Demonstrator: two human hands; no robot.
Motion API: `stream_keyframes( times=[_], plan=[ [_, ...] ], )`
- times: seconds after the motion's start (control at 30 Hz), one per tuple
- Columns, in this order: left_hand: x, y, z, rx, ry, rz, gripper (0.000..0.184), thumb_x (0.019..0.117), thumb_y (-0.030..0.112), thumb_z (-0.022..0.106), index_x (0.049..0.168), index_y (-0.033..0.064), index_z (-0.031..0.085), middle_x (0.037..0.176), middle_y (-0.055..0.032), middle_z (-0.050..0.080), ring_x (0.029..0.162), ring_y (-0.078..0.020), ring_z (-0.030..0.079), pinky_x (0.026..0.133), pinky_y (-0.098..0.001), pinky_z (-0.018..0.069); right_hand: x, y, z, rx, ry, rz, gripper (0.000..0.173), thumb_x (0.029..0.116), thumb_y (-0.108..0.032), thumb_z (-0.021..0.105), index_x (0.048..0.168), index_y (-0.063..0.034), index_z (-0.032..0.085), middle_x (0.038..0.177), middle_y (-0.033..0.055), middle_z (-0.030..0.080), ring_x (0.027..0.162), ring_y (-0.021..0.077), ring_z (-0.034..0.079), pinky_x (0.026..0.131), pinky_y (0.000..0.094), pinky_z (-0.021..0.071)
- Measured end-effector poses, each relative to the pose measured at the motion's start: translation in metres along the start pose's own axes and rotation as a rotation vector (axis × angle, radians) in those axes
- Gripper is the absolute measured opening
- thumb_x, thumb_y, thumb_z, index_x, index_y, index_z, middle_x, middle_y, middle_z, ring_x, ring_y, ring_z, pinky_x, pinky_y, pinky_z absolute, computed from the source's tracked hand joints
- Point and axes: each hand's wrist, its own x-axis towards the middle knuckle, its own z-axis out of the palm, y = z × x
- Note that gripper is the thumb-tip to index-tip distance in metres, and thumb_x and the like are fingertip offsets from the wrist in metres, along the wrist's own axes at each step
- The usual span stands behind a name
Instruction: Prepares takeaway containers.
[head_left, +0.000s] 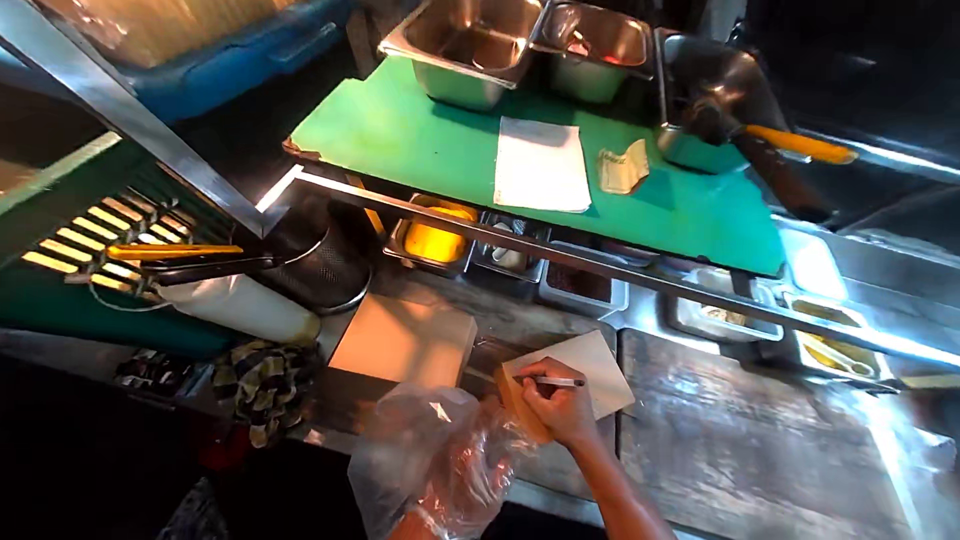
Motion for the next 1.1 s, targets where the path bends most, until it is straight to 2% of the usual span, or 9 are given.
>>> stream_keyframes(
  times=[0.1,0.17,0.27,0.37,0.47,0.6,0.7,1.0,1.1],
  plan=[
    [0.008,-0.006,0.006,-0.094,-0.015,0.043,0.083,0.0927,0.045,0.069,0.154,-0.0037,0.039,0.139,-0.0131,0.064,0.125,-0.0161,0.063,0.11,-0.0347,0.0486,0.002,0.002,0.004,0.049,0.043,0.068,0.013,0.089,-0.011,0.068,0.096,-0.007,0.078,0.086,-0.001,0.074,0.068,0.003,0.066,0.064,0.0222,0.0579],
    [0.009,-0.005,0.01,-0.114,-0.017,0.04,0.088,0.0922,0.049,0.07,0.154,-0.0041,0.038,0.14,-0.0146,0.063,0.127,-0.0167,0.062,0.111,-0.0346,0.0473,0.001,0.003,0.006,0.041,0.044,0.119,0.013,0.0899,-0.011,0.068,0.098,-0.0069,0.078,0.087,-0.0003,0.075,0.069,0.0042,0.067,0.065,0.024,0.059],
    [0.008,0.0,0.017,-0.102,-0.025,-0.002,0.088,0.0913,0.052,0.069,0.154,-0.0023,0.04,0.14,-0.0157,0.063,0.126,-0.0189,0.063,0.111,-0.0365,0.0476,0.002,0.002,0.006,0.012,0.024,0.162,0.014,0.0891,-0.01,0.069,0.099,-0.0067,0.078,0.087,-0.001,0.074,0.069,0.0028,0.066,0.065,0.0225,0.0582],
    [0.007,0.005,0.019,-0.084,-0.051,-0.044,0.085,0.0914,0.052,0.069,0.152,-0.0007,0.044,0.137,-0.0144,0.065,0.124,-0.0186,0.064,0.11,-0.0362,0.0476,0.0,0.003,0.005,0.042,0.05,0.165,0.008,0.084,-0.007,0.069,0.089,-0.0074,0.075,0.076,-0.0029,0.071,0.061,0.0015,0.061,0.058,0.0202,0.0538],
    [0.009,0.01,0.02,-0.102,-0.068,-0.097,0.084,0.0907,0.05,0.071,0.152,-0.0015,0.044,0.136,-0.0141,0.066,0.124,-0.0177,0.064,0.111,-0.0349,0.0464,-0.001,0.005,0.005,0.055,0.031,0.154,0.011,0.0866,-0.007,0.069,0.094,-0.0071,0.077,0.082,-0.0014,0.074,0.066,0.0026,0.065,0.062,0.0216,0.0574],
    [0.01,0.01,0.024,-0.087,-0.02,-0.075,0.085,0.0899,0.05,0.071,0.151,-0.0037,0.045,0.137,-0.0158,0.065,0.126,-0.0187,0.063,0.111,-0.0342,0.046,-0.001,0.004,0.006,0.084,0.092,0.174,0.011,0.0852,-0.005,0.069,0.093,-0.0066,0.077,0.079,-0.0012,0.073,0.062,0.0027,0.063,0.058,0.0205,0.0551],
    [0.01,0.012,0.023,-0.064,-0.05,-0.106,0.081,0.0915,0.05,0.07,0.149,-0.0031,0.047,0.137,-0.0151,0.065,0.126,-0.0195,0.062,0.112,-0.0352,0.045,-0.002,0.006,0.006,0.064,0.097,0.181,0.011,0.0865,-0.006,0.07,0.095,-0.0074,0.077,0.082,-0.0008,0.074,0.064,0.0041,0.065,0.06,0.0221,0.0567],
    [0.009,0.01,0.027,-0.043,-0.051,-0.114,0.078,0.0917,0.051,0.069,0.147,-0.0022,0.051,0.134,-0.0141,0.067,0.125,-0.019,0.063,0.111,-0.0349,0.0456,-0.004,0.004,0.005,0.01,0.138,0.178,0.009,0.0839,-0.007,0.07,0.09,-0.0087,0.077,0.08,-0.0027,0.072,0.062,0.0026,0.063,0.058,0.0208,0.0556],
    [0.008,0.01,0.026,-0.058,-0.056,-0.129,0.079,0.0916,0.051,0.069,0.147,-0.001,0.05,0.132,-0.0131,0.067,0.123,-0.0175,0.064,0.11,-0.0352,0.047,-0.005,0.007,0.006,0.014,0.139,0.179,0.01,0.0861,-0.007,0.071,0.093,-0.0082,0.077,0.083,-0.0019,0.073,0.064,0.003,0.064,0.06,0.0211,0.0562]
  ],
)
